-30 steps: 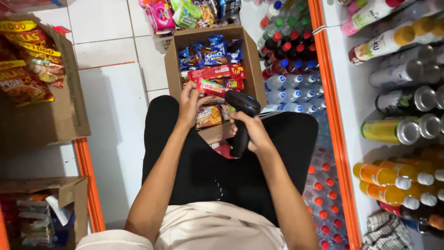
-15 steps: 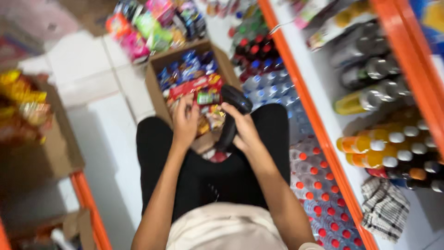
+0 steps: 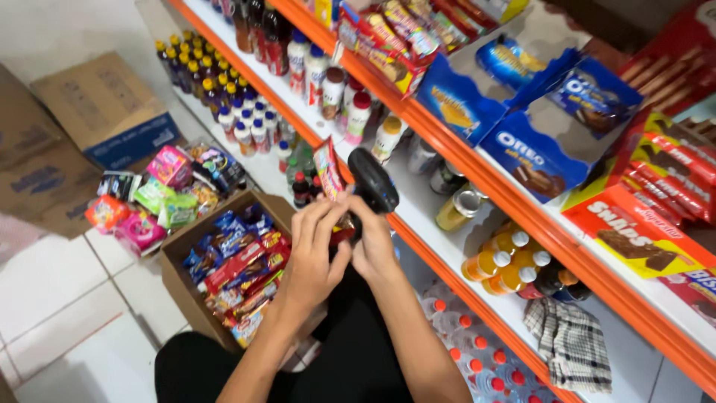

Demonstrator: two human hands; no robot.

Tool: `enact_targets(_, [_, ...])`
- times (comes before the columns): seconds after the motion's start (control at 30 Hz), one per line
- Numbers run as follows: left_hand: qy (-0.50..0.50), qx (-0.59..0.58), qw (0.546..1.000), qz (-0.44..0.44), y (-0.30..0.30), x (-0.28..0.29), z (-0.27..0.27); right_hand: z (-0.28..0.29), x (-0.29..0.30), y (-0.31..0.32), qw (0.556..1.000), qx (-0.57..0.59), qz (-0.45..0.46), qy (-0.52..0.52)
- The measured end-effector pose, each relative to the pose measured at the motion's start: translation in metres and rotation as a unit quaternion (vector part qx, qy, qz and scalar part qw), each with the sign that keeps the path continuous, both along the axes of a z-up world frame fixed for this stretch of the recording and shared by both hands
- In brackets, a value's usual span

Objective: The person picks up packaged snacks from a cardboard box, scans their barcodes using a handheld barcode scanner, and places them onto store shelves.

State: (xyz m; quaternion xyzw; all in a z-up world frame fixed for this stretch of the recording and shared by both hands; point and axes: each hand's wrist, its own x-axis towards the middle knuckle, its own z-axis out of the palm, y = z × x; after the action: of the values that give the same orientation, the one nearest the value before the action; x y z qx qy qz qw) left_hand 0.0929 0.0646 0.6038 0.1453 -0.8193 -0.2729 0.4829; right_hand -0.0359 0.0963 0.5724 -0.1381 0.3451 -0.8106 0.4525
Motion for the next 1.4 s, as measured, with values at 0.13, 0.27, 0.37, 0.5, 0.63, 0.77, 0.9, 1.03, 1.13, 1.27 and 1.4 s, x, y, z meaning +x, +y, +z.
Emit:
enact_targets(0.13, [0.068, -0.065, 0.995, 0.041, -0.027, -0.042, 0.048, 0.066, -0.030, -0.020, 0.999, -0.023, -0.028, 0.005])
enact_targets(0.27, [0.158, -0.083, 0.982, 0.053, -0.070, -0.108, 0.097, 0.102, -0.046, -0.023, 0.980, -0.155, -0.111, 0.053])
enact_targets(0.37, [0.138, -0.171, 0.973, 0.068, -0.100, -0.153, 0.121, 0.095, -0.046, -0.011, 0.979, -0.143, -0.142, 0.041])
enact_targets(0.5, [0.040, -0.201, 0.974, 0.094, -0.118, -0.198, 0.121, 0.062, -0.043, 0.002, 0.986, -0.062, -0.149, 0.043])
enact_targets(0.63, [0.003, -0.122, 0.992, 0.023, -0.125, -0.213, 0.105, 0.024, -0.044, 0.005, 0.990, -0.034, -0.133, 0.027])
enact_targets(0.77, [0.001, -0.168, 0.983, 0.071, -0.131, -0.219, 0.091, -0.007, -0.037, -0.006, 0.991, 0.045, -0.129, -0.012])
enact_targets(0.9, [-0.028, -0.152, 0.987, 0.040, -0.146, -0.227, 0.094, -0.027, -0.025, -0.022, 0.996, 0.028, -0.086, 0.013])
enact_targets(1.03, [0.010, -0.128, 0.991, 0.029, -0.149, -0.207, 0.090, -0.046, -0.016, -0.041, 0.997, 0.039, -0.039, 0.050])
enact_targets(1.13, [0.054, -0.061, 0.993, 0.090, -0.152, -0.159, 0.049, -0.075, -0.005, -0.059, 0.994, 0.094, -0.008, 0.056])
enact_targets(1.27, [0.010, 0.066, 0.990, 0.120, -0.177, -0.070, -0.064, -0.135, -0.002, -0.095, 0.973, 0.215, 0.072, 0.052])
enact_targets(1.4, [-0.113, 0.213, 0.947, 0.213, -0.181, 0.036, -0.240, -0.209, -0.005, -0.103, 0.943, 0.278, 0.160, 0.091])
